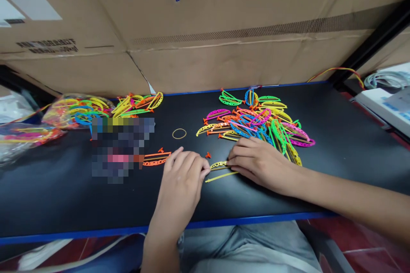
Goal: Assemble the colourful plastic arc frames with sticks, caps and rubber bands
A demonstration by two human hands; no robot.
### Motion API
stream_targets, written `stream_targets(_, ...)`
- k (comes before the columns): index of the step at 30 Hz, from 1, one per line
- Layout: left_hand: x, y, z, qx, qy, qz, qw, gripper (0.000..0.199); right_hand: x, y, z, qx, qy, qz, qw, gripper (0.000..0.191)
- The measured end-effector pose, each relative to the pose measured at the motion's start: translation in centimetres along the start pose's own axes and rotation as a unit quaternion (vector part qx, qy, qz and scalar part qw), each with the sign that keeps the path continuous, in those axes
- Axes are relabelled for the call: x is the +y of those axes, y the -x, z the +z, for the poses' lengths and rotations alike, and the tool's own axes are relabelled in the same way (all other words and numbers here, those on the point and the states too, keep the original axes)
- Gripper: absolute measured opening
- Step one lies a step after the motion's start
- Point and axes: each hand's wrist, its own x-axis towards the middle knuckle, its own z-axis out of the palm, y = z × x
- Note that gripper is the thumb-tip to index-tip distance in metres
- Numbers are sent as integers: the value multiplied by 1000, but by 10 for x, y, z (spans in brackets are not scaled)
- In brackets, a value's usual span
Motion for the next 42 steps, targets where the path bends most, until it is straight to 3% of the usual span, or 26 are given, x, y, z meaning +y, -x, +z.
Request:
stream_targets(8,1,0,-2,43,-61,-38,996,19,-1,2,1,-13,44,-16,999,26)
stream_targets(15,13,-3,2,-7,39,8,999,18,0,4,10,21,65,-47,997,28)
stream_targets(18,13,-3,3,-14,55,2,998,2,0,3,9,55,60,-42,996,31)
stream_targets(21,10,-1,2,-25,70,-12,997,20,0,2,8,88,50,-25,995,29)
stream_targets(30,19,-1,9,-2,57,6,998,49,0,2,11,145,18,35,989,20)
stream_targets(36,21,-1,11,7,86,-26,996,36,4,0,8,180,13,85,980,14)
stream_targets(42,20,-3,10,25,59,-9,998,20,10,0,5,182,48,107,976,12)
